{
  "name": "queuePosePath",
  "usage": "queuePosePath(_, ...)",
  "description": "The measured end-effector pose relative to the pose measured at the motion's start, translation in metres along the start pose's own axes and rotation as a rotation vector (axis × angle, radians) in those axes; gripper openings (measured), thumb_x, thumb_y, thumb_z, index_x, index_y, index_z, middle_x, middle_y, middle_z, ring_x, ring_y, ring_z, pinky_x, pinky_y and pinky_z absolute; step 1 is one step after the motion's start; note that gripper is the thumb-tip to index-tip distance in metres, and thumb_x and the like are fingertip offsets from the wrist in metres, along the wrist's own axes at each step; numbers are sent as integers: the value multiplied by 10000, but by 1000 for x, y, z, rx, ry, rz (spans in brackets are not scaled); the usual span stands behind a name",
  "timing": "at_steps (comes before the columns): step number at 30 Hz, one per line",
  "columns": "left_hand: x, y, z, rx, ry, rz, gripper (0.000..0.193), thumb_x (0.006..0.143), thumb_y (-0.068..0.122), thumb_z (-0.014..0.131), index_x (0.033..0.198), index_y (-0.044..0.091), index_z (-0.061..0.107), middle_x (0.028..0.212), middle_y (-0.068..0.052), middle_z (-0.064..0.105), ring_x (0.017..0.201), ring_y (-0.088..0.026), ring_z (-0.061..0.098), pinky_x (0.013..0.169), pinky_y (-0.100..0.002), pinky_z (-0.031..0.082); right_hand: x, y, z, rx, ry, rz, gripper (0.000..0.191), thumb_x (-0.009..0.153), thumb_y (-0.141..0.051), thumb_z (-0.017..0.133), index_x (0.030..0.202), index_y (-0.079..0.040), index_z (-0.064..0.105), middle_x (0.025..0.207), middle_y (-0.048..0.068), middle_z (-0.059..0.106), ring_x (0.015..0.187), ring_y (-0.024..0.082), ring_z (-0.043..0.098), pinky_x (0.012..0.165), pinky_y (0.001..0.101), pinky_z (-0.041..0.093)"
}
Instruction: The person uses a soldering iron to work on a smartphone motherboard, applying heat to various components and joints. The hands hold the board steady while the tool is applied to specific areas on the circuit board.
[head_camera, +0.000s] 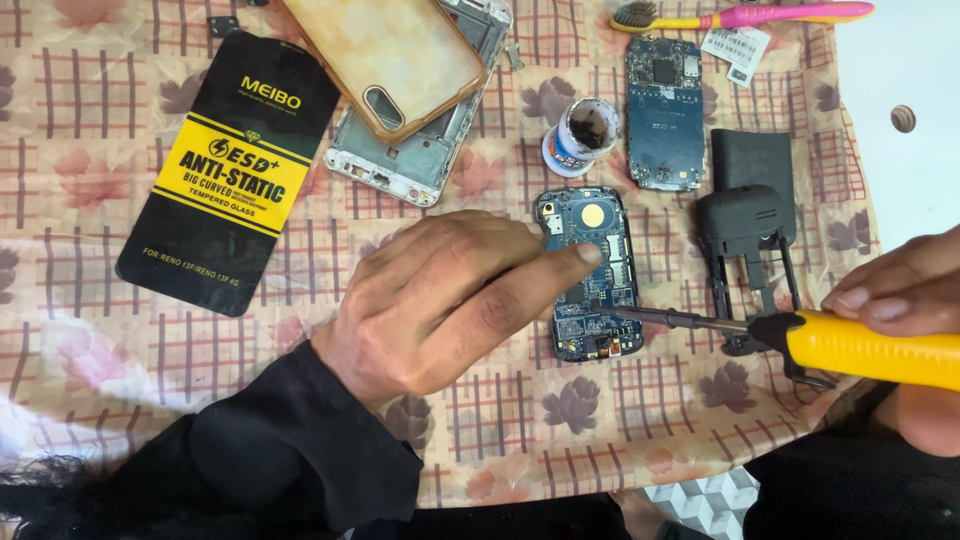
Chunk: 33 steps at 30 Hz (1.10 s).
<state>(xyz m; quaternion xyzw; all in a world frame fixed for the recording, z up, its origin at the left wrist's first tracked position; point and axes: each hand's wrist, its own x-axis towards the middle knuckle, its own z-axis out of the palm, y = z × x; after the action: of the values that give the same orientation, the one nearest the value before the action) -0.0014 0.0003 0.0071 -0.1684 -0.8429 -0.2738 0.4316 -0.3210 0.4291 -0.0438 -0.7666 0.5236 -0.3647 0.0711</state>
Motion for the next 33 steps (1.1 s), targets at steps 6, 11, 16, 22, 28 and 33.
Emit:
queuePosePath(6,1,-1,-3,-16,-13,-1,315,962,47,781,1254,41,662,1045,-67,640,982,-200,699,906,-370,647,-47,23,-2,40,-76,45,505,903,-303,803,1308,-98,583,1281,14,688,1276,133,672,1003,330,671)
queuePosePath(11,1,0,-4,-16,-18,-14,326,954,52,784,1256,42,661,1033,-68,642,970,-200,696,900,-375,646,-82,56,19,404,-24,-62,471,995,-132,707,1408,-37,501,1500,138,532,1451,218,502,1081,349,631)
queuePosePath(16,1,0,-4,-21,-12,-11,332,952,61,792,1257,39,661,1031,-68,641,969,-201,693,891,-372,642,-65,50,24,354,-3,-69,509,981,-153,679,1429,-24,475,1482,133,556,1419,202,534,1057,330,628)
queuePosePath(22,0,-1,-2,-14,-6,-2,344,958,91,806,1267,45,660,1027,-53,641,961,-186,687,880,-360,641,-3,-9,-1,169,-19,115,579,939,-319,727,1406,-58,505,1376,97,599,1296,200,609,1031,346,631)
queuePosePath(28,-1,-1,0,-23,-4,-6,352,957,106,804,1272,54,655,1021,-45,638,960,-180,681,885,-356,639,26,-19,2,144,-31,124,586,909,-389,753,1348,-71,531,1280,80,657,1152,167,717,965,311,669)
queuePosePath(33,-1,-1,-1,-16,-6,-2,343,969,90,796,1278,52,652,1030,-49,636,966,-183,682,895,-358,640,28,-37,4,84,-31,295,631,871,-465,780,1305,-75,540,1200,65,698,1043,140,804,924,296,688)
